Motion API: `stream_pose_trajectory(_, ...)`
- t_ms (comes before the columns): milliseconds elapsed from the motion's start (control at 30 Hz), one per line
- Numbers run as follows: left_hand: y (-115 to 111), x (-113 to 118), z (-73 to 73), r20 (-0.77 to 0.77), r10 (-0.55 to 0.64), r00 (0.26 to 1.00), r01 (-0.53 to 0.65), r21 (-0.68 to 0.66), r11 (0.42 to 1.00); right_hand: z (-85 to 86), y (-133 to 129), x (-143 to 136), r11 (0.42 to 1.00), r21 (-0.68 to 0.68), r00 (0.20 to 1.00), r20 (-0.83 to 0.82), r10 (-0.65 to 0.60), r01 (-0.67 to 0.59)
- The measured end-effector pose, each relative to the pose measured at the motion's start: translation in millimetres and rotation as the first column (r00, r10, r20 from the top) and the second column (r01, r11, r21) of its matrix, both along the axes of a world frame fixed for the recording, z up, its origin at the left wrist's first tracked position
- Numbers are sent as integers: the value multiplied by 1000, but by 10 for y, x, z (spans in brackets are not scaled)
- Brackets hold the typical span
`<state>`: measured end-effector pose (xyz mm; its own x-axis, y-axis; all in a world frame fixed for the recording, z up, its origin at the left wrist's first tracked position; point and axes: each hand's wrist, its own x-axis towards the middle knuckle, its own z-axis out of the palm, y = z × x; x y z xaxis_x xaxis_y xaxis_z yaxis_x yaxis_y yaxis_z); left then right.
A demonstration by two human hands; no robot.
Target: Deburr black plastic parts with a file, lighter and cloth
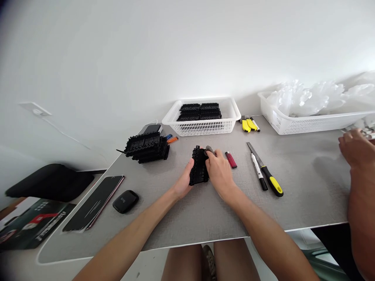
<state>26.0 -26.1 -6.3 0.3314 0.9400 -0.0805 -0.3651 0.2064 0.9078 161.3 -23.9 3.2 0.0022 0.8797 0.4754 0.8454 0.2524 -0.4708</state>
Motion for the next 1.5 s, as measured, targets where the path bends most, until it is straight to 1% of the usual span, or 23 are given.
stream_pose_trajectory(100,5,6,-23,18,-18,1000,18,13,1000,7,-13,-24,999,-34,999,-36,24,-25)
stream_pose_trajectory(167,13,4,-29,50,-6,999,4,26,1000,5,-28,-54,996,-73,997,-62,54,-58)
stream_pose_trajectory(333,33,-14,1,157,116,981,-118,0,993,-19,-77,-150,976,-131,981,-102,163,-176)
stream_pose_trajectory(533,71,-47,48,195,200,960,-192,-59,980,-58,-93,-164,965,-101,967,-106,232,-243)
stream_pose_trajectory(600,91,-60,51,202,226,953,-212,-90,973,-66,-93,-163,969,-54,963,-134,232,-241)
stream_pose_trajectory(633,96,-63,48,211,225,951,-208,-101,973,-66,-94,-162,976,-8,964,-158,216,-220)
stream_pose_trajectory(733,82,-42,17,249,159,955,-142,-87,986,-49,-90,-150,981,163,960,-242,142,-104)
stream_pose_trajectory(767,69,-27,2,255,128,958,-113,-75,991,-42,-87,-143,976,197,956,-256,140,-91)
stream_pose_trajectory(800,53,-11,-15,254,103,962,-90,-64,994,-36,-84,-137,972,212,954,-254,156,-102)
stream_pose_trajectory(833,38,5,-30,247,83,965,-71,-57,996,-32,-81,-131,970,206,954,-240,179,-130)
stream_pose_trajectory(933,-2,35,-49,218,57,974,-49,-42,998,-34,-71,-128,968,130,951,-197,238,-215)
stream_pose_trajectory(1100,-30,39,16,200,71,977,-65,-34,997,-45,-62,-147,968,66,928,-274,252,-244)
stream_pose_trajectory(1200,-18,39,50,189,106,976,-100,-38,994,-45,-77,-164,966,1,937,-246,249,-257)
stream_pose_trajectory(1300,16,23,55,218,170,961,-176,9,984,-42,-102,-176,950,-50,939,-173,296,-309)
stream_pose_trajectory(1400,45,-10,52,245,180,953,-190,18,982,-30,-122,-169,939,-49,934,-130,333,-341)
stream_pose_trajectory(1500,51,-32,58,250,137,959,-139,-9,990,-2,-133,-147,949,-2,937,-161,311,-316)
